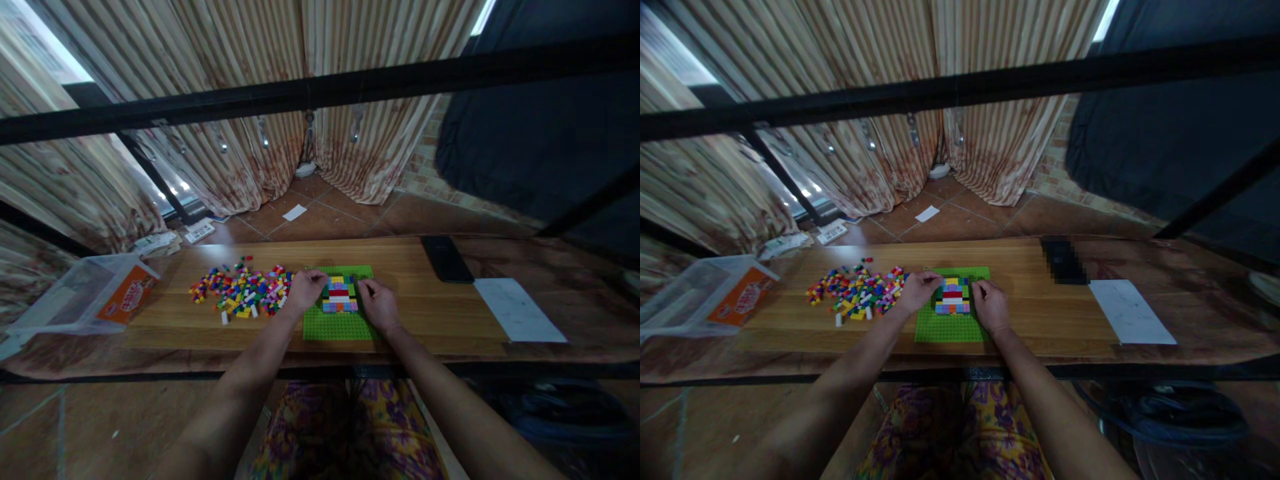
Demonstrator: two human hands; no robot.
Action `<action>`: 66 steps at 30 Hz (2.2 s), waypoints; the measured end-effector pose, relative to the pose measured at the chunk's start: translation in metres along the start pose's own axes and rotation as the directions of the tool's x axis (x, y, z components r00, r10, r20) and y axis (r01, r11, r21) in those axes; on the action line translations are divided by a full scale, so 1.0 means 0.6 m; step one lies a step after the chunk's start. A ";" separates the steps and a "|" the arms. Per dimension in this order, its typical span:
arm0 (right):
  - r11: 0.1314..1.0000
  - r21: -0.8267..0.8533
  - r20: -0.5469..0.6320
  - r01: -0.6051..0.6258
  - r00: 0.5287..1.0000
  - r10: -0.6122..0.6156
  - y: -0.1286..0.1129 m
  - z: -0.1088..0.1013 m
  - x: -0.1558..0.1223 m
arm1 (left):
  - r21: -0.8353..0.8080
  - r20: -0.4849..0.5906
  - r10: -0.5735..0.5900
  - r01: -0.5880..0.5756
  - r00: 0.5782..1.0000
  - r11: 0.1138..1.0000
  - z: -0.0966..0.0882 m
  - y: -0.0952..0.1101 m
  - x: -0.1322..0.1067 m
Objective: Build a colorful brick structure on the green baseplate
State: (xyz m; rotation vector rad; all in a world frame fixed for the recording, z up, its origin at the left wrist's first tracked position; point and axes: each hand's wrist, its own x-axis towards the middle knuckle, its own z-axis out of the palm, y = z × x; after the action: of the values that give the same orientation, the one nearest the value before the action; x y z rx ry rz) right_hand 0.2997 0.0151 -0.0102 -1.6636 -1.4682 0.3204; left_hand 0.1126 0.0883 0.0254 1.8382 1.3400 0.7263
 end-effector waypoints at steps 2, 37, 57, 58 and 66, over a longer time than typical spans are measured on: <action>1.000 -0.004 0.000 0.000 1.000 0.000 -0.001 0.000 0.000 | 0.002 -0.010 -0.044 0.044 0.999 0.999 -0.001 -0.002 0.006; 0.996 -0.093 0.016 -0.005 1.000 0.006 0.027 0.005 -0.004 | -0.217 -0.432 -0.266 0.187 0.862 0.958 -0.111 -0.103 -0.258; 0.991 -0.122 0.013 0.049 0.999 -0.048 0.034 0.004 -0.007 | 0.418 -0.441 -0.102 0.305 0.892 0.856 -0.157 -0.136 -0.168; 0.992 -0.121 0.012 0.046 0.999 -0.044 0.034 0.004 -0.007 | 0.402 -0.445 -0.102 0.300 0.890 0.865 -0.155 -0.137 -0.165; 0.991 -0.122 0.008 0.053 0.999 -0.052 0.033 0.003 -0.008 | 0.225 -0.456 -0.075 0.197 0.887 0.954 -0.137 -0.133 -0.153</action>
State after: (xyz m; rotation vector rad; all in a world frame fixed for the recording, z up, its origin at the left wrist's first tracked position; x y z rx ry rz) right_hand 0.3104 0.0131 -0.0277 -1.7179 -1.5589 0.2093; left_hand -0.0224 0.0341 0.0048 1.8191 1.9262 0.9682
